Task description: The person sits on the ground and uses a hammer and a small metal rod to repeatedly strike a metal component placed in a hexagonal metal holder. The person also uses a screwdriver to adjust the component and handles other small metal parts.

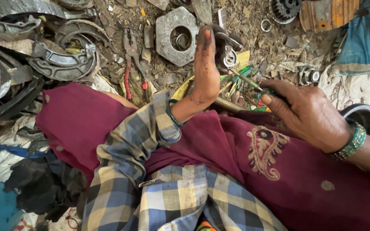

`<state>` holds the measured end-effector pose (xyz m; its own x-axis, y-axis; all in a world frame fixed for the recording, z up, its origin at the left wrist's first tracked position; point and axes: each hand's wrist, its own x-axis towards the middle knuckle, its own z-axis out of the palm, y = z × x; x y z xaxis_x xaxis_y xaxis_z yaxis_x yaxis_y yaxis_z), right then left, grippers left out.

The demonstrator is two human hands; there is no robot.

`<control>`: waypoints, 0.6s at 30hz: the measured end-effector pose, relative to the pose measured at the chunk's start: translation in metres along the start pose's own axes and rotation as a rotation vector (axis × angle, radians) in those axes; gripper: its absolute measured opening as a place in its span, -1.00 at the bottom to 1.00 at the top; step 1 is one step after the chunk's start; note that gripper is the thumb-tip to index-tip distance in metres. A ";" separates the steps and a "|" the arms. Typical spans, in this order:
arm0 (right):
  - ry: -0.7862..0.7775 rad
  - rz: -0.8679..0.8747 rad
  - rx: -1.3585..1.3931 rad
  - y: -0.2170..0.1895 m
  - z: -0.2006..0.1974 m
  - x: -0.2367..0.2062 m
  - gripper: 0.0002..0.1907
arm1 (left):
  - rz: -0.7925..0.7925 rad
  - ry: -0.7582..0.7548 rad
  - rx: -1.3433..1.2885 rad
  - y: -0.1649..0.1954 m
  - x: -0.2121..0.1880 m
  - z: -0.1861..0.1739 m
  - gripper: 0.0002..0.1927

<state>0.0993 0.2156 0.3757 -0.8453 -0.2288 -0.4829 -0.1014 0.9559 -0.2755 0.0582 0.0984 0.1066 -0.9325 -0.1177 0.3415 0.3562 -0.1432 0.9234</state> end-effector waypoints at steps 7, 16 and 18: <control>0.029 0.080 0.012 0.002 0.001 0.001 -0.63 | 0.036 -0.001 0.048 -0.013 -0.014 0.002 -0.43; 0.040 -0.025 0.060 -0.002 -0.003 0.000 -0.62 | -0.084 0.004 0.321 -0.025 -0.017 0.007 -0.42; 0.003 0.048 0.062 0.000 -0.002 0.000 -0.60 | -0.096 0.003 0.330 -0.026 -0.016 0.007 -0.42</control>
<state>0.0981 0.2162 0.3766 -0.8500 -0.1822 -0.4943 -0.0278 0.9525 -0.3032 0.0637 0.1109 0.0785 -0.9605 -0.1220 0.2501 0.2276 0.1723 0.9584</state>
